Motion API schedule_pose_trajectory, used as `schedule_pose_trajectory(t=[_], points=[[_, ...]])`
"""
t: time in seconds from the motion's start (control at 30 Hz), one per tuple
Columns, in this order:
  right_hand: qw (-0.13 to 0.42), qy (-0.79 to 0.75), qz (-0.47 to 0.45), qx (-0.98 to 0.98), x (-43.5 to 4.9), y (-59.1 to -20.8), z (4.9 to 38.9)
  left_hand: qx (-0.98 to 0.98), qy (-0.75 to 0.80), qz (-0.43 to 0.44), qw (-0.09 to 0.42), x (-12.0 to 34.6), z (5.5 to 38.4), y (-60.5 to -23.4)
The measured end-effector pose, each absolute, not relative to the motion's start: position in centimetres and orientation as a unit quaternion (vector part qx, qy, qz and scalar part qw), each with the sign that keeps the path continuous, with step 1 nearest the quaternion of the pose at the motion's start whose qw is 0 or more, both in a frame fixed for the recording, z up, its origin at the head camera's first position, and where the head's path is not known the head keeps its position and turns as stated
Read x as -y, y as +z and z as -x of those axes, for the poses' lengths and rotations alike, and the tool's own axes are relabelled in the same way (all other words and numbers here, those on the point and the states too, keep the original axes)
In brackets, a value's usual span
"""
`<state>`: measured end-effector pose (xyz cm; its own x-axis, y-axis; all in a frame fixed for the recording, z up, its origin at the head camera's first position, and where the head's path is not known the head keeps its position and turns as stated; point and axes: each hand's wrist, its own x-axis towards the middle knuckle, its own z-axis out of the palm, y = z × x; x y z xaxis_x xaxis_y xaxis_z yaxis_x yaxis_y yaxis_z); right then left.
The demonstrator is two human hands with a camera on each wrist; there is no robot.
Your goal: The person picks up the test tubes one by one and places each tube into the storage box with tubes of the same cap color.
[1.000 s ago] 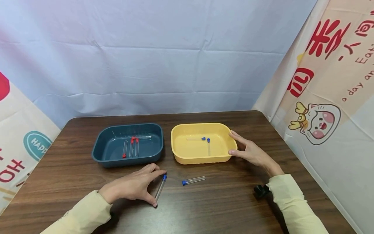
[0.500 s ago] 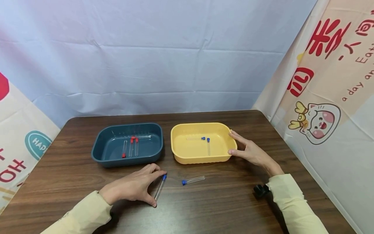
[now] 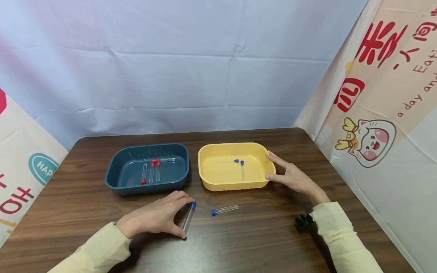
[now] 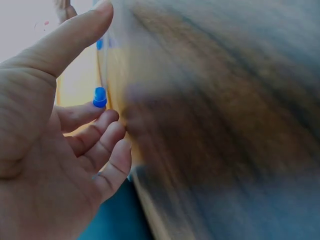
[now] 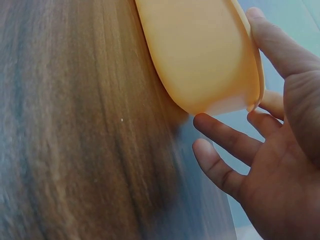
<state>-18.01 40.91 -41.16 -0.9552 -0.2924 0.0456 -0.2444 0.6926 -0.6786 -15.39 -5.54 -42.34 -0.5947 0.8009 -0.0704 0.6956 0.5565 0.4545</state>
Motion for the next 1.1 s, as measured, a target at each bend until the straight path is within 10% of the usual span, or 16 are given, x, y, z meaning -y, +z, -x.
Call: schedule_pose_trajectory(t=[1.1], points=[[0.033, -0.377, 0.146, -0.914, -41.1, -41.3, 18.2, -0.868, 0.205, -0.441, 0.097, -1.5, 20.1, -35.0]])
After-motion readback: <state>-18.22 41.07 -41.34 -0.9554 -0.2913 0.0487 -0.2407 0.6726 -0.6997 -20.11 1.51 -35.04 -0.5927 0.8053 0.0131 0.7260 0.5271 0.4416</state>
